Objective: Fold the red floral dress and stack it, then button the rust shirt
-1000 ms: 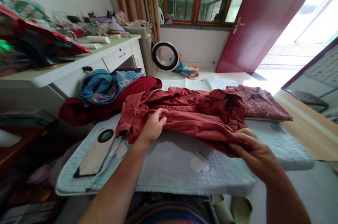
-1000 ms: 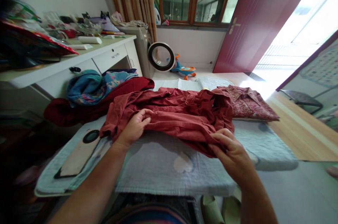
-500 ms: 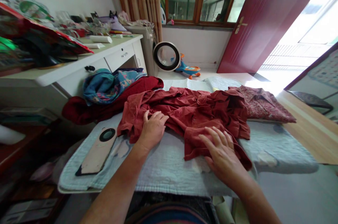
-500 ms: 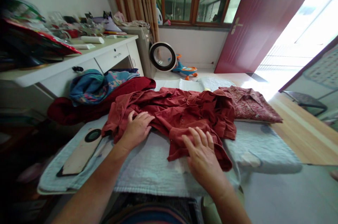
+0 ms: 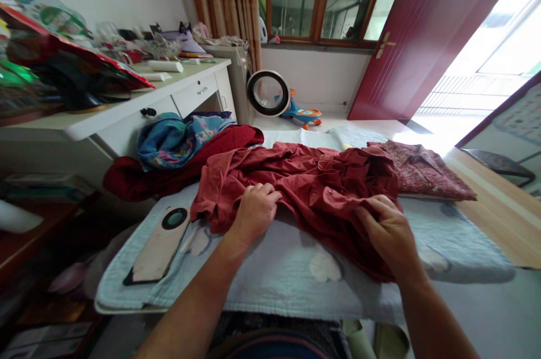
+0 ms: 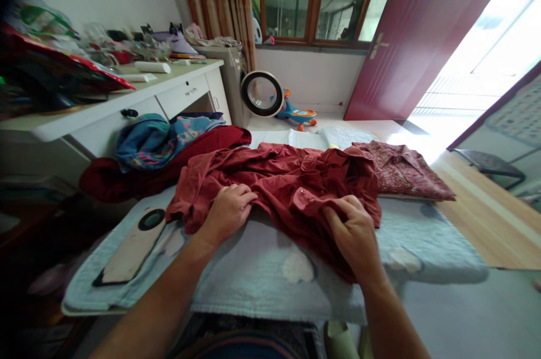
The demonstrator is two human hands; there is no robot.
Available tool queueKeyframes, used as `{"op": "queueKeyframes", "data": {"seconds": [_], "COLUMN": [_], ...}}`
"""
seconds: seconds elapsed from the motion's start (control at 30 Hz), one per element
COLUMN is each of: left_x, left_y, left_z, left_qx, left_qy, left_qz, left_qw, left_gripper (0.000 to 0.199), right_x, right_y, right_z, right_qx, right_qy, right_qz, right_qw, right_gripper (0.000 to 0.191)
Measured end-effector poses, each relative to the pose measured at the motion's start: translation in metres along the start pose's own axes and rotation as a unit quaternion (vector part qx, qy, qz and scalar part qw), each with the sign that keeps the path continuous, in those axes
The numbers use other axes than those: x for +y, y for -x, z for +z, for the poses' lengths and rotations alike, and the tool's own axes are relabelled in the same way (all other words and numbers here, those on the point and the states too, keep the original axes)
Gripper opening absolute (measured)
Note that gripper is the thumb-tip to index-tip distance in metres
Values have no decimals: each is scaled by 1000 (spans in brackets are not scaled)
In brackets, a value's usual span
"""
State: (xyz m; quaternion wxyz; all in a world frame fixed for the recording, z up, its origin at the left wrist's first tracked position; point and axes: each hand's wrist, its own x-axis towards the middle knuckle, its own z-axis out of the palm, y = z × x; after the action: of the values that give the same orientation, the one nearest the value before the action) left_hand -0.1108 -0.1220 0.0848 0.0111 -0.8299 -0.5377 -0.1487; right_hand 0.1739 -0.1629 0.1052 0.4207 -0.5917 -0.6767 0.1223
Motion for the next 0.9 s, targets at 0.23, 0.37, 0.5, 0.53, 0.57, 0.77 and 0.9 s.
{"op": "queueKeyframes", "data": {"seconds": [0.23, 0.37, 0.5, 0.53, 0.57, 0.77, 0.9], "left_x": [63, 61, 32, 22, 11, -64, -98], "left_y": [31, 40, 35, 33, 31, 35, 49], "left_z": [-6, 11, 3, -3, -8, -20, -16], "left_qx": [-131, -243, -232, -205, -160, 127, 24], "left_qy": [182, 281, 328, 333, 330, -32, 2], "left_qz": [160, 204, 166, 139, 103, -233, -305], "left_qw": [961, 906, 901, 910, 925, 964, 952], "left_gripper": [24, 31, 24, 26, 28, 47, 64], "right_x": [-30, -25, -12, -10, -9, -21, -45], "right_y": [-8, 8, 24, 26, 27, 17, -1], "right_z": [6, 41, 70, 73, 75, 69, 69], "right_qx": [155, -87, -312, -326, -331, -379, -368], "right_qy": [-111, -46, 111, 143, 165, 206, 230], "right_qz": [36, -74, -117, -121, -123, -130, -138], "right_qw": [981, 992, 936, 927, 921, 893, 890], "right_gripper": [30, 31, 35, 35, 35, 26, 21]}}
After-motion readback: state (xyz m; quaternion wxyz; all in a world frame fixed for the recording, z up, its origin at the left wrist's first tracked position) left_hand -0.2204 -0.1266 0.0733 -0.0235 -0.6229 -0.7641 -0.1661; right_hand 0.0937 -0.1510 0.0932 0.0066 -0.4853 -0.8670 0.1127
